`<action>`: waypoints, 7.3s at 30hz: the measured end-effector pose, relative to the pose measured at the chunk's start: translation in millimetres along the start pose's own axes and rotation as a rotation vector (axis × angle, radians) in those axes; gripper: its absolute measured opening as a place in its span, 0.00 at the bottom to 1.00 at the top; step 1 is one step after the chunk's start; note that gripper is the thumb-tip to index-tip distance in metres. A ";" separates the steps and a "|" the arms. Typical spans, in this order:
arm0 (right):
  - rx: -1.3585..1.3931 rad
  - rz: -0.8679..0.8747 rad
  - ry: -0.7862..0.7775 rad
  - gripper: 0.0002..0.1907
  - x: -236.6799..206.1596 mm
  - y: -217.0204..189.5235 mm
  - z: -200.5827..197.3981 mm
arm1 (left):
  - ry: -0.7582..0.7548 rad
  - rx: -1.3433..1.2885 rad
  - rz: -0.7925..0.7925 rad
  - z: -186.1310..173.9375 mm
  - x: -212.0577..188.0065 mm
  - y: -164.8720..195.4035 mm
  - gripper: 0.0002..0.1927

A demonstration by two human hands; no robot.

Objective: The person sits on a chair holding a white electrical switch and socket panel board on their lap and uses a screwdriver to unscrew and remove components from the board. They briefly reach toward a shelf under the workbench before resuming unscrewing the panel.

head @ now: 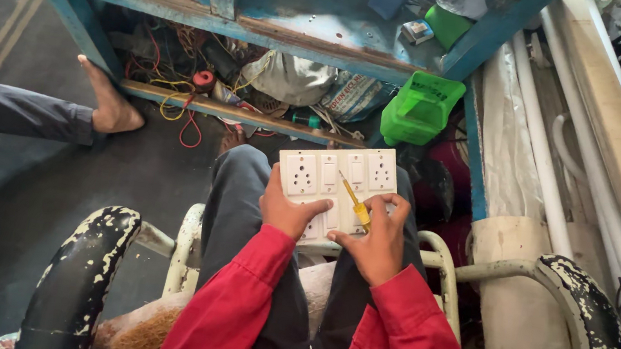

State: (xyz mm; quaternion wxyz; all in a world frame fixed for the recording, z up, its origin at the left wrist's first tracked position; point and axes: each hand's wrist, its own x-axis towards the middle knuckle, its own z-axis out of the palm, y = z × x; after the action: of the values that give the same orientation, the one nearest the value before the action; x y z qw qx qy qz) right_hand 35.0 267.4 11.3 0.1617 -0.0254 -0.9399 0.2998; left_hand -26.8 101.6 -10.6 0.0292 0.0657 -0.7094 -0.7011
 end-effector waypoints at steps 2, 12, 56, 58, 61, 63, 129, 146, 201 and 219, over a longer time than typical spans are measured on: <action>0.006 0.049 -0.022 0.39 -0.7 0.0 0.3 | 0.002 -0.014 0.015 1.1 -0.4 1.2 0.37; 0.057 0.046 0.315 0.29 22.8 50.2 -18.5 | 0.044 0.044 0.034 7.8 -4.5 1.6 0.36; 0.960 0.189 -0.489 0.02 104.1 135.9 -23.3 | 0.033 0.266 -0.168 -23.3 -7.5 15.0 0.48; 0.768 0.003 -0.582 0.01 142.8 128.3 -13.9 | 0.024 0.254 -0.182 -27.4 -5.3 17.5 0.49; 0.566 0.007 -0.551 0.05 205.3 101.6 22.7 | 0.028 0.219 -0.193 -40.9 0.0 23.3 0.48; 0.434 -0.139 -0.360 0.10 251.8 82.3 43.7 | 0.047 0.285 -0.206 -49.4 8.1 26.2 0.49; 1.244 0.551 -0.766 0.15 164.6 110.9 103.0 | 0.059 -0.406 -0.178 -68.2 36.5 47.5 0.40; 2.074 0.685 -0.613 0.30 12.9 22.4 27.9 | -0.062 -0.244 -0.063 -50.2 -33.5 103.7 0.40; 1.682 0.307 -0.579 0.31 -2.4 46.2 42.3 | -0.077 -0.251 -0.066 -14.5 -36.2 105.0 0.37; 1.809 0.643 -0.315 0.27 -24.7 72.1 77.6 | -0.037 -0.189 -0.125 -5.6 -31.2 116.5 0.33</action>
State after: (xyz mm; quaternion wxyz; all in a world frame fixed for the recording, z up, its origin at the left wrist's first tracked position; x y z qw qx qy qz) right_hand 30.0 279.8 -96.7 -0.0972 -0.1068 -0.3133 0.9386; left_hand -1.3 101.2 107.3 -0.0214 0.0938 -0.6351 -0.7664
